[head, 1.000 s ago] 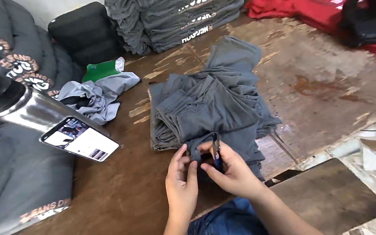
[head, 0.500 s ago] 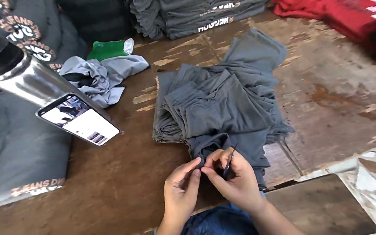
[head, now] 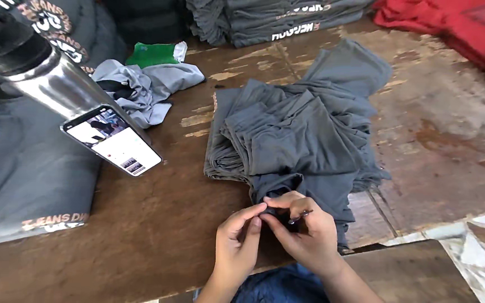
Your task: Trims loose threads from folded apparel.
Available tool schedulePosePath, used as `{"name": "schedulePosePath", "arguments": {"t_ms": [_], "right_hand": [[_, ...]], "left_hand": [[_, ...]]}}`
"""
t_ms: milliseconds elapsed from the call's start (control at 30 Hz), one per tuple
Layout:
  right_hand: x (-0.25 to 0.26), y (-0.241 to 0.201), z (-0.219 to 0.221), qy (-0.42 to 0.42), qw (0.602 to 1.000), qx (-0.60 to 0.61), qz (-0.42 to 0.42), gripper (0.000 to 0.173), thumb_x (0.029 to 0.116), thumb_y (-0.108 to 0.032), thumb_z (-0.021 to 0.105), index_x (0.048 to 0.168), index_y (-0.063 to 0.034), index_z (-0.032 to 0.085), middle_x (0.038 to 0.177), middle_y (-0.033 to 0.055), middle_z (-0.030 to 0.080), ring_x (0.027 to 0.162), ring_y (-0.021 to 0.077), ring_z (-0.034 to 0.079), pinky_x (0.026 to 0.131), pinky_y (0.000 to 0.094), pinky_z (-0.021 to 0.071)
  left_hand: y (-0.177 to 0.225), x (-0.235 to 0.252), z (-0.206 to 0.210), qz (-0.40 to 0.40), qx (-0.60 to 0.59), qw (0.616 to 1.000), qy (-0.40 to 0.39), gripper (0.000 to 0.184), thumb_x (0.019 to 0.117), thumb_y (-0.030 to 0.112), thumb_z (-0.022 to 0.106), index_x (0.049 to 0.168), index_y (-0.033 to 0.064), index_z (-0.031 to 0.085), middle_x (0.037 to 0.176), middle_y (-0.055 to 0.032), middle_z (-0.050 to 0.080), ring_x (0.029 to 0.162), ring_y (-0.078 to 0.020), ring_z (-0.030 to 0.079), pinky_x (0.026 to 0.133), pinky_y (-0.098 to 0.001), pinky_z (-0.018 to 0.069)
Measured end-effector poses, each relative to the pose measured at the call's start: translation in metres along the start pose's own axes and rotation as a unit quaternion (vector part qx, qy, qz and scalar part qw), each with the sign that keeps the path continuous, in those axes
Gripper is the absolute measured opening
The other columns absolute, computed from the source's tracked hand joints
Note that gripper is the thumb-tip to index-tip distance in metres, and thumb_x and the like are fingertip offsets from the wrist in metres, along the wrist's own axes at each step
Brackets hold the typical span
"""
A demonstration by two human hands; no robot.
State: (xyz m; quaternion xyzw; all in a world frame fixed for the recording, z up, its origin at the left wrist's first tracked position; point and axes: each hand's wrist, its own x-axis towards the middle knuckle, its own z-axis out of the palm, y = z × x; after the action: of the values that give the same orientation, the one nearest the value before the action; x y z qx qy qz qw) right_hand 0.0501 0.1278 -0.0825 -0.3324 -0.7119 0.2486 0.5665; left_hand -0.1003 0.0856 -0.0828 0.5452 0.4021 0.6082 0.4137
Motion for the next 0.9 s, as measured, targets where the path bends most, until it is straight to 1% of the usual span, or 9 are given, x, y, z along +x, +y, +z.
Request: {"name": "schedulePosePath", "arguments": {"t_ms": [133,233,300,467,600,700,800,833,900], "right_hand": [[-0.002,-0.002,-0.007,0.007,0.999,0.037,0.007,0.015,0.0889,-0.005,0.075,0.099,-0.0046,0.064,0.091,0.0023,0.072,0.088,0.0041,0.068,0.081,0.0164,0.0571],[-0.005,-0.009,-0.013,0.000,0.999,0.052,0.015,0.015,0.0898,-0.006,0.075,0.099,-0.0060,0.063,0.089,0.0012,0.072,0.083,0.0030,0.068,0.077,0.0156,0.0563],[-0.007,-0.013,-0.015,-0.016,0.998,0.054,0.003,0.015,0.0908,-0.006,0.073,0.102,-0.0068,0.062,0.090,0.0010,0.071,0.085,0.0043,0.067,0.079,0.0177,0.0564],[-0.012,-0.019,-0.014,-0.053,0.982,0.174,0.043,0.019,0.0893,-0.004,0.075,0.101,-0.0076,0.059,0.093,0.0010,0.072,0.085,0.0045,0.069,0.076,0.0180,0.0591],[-0.007,-0.015,-0.021,-0.129,0.956,0.248,0.083,0.015,0.0954,-0.006,0.067,0.105,-0.0075,0.056,0.102,0.0038,0.071,0.085,0.0043,0.068,0.073,0.0174,0.0574],[0.003,-0.008,-0.029,-0.168,0.966,0.188,0.061,0.011,0.0955,-0.006,0.058,0.105,-0.0061,0.054,0.113,0.0083,0.064,0.097,0.0099,0.066,0.083,0.0237,0.0587],[0.016,-0.001,-0.034,-0.182,0.979,0.089,0.010,0.015,0.0960,-0.008,0.053,0.109,-0.0015,0.053,0.128,0.0145,0.064,0.115,0.0120,0.064,0.095,0.0231,0.0544],[0.021,0.001,-0.034,-0.189,0.980,0.057,-0.010,0.014,0.0969,-0.008,0.052,0.109,-0.0004,0.051,0.131,0.0171,0.063,0.118,0.0116,0.063,0.098,0.0220,0.0519],[0.030,0.004,-0.033,-0.188,0.981,0.001,-0.037,0.016,0.0960,-0.009,0.052,0.108,0.0016,0.050,0.127,0.0200,0.063,0.112,0.0091,0.062,0.096,0.0169,0.0477]], "left_hand": [[-0.006,-0.001,0.005,0.043,0.014,0.999,0.009,0.033,0.0928,-0.001,0.068,0.125,0.0060,0.069,0.122,0.0000,0.070,0.108,-0.0069,0.068,0.093,-0.0262,0.0591],[-0.008,0.000,0.005,0.083,0.066,0.994,0.015,0.034,0.0882,-0.002,0.072,0.120,0.0096,0.073,0.121,-0.0003,0.069,0.112,-0.0059,0.066,0.096,-0.0237,0.0570],[-0.007,0.001,0.007,0.099,0.105,0.989,0.023,0.032,0.0844,-0.004,0.073,0.114,0.0089,0.075,0.116,-0.0021,0.071,0.110,-0.0055,0.066,0.095,-0.0217,0.0565],[-0.006,0.002,0.014,0.120,0.155,0.979,0.054,0.015,0.0912,0.004,0.073,0.105,0.0074,0.077,0.107,-0.0037,0.072,0.101,-0.0037,0.067,0.089,-0.0166,0.0563],[-0.002,0.004,0.014,0.045,0.044,0.995,0.081,0.016,0.0923,-0.002,0.069,0.104,0.0075,0.074,0.110,0.0000,0.072,0.102,-0.0048,0.068,0.088,-0.0203,0.0584],[0.001,0.009,0.009,0.001,-0.026,0.995,0.098,0.020,0.0924,-0.006,0.066,0.105,0.0080,0.071,0.110,0.0032,0.072,0.101,-0.0037,0.068,0.089,-0.0217,0.0580],[0.001,0.012,0.008,-0.025,-0.089,0.992,0.091,0.021,0.0953,-0.005,0.063,0.109,0.0077,0.071,0.109,0.0038,0.073,0.099,-0.0031,0.068,0.089,-0.0223,0.0570],[0.000,0.012,0.009,-0.035,-0.117,0.989,0.086,0.022,0.0961,-0.005,0.061,0.109,0.0087,0.072,0.110,0.0038,0.073,0.100,-0.0034,0.068,0.090,-0.0230,0.0565],[-0.001,0.013,0.014,-0.058,-0.172,0.980,0.083,0.023,0.0972,-0.003,0.060,0.110,0.0108,0.074,0.110,0.0031,0.073,0.101,-0.0044,0.068,0.091,-0.0247,0.0563]]}}
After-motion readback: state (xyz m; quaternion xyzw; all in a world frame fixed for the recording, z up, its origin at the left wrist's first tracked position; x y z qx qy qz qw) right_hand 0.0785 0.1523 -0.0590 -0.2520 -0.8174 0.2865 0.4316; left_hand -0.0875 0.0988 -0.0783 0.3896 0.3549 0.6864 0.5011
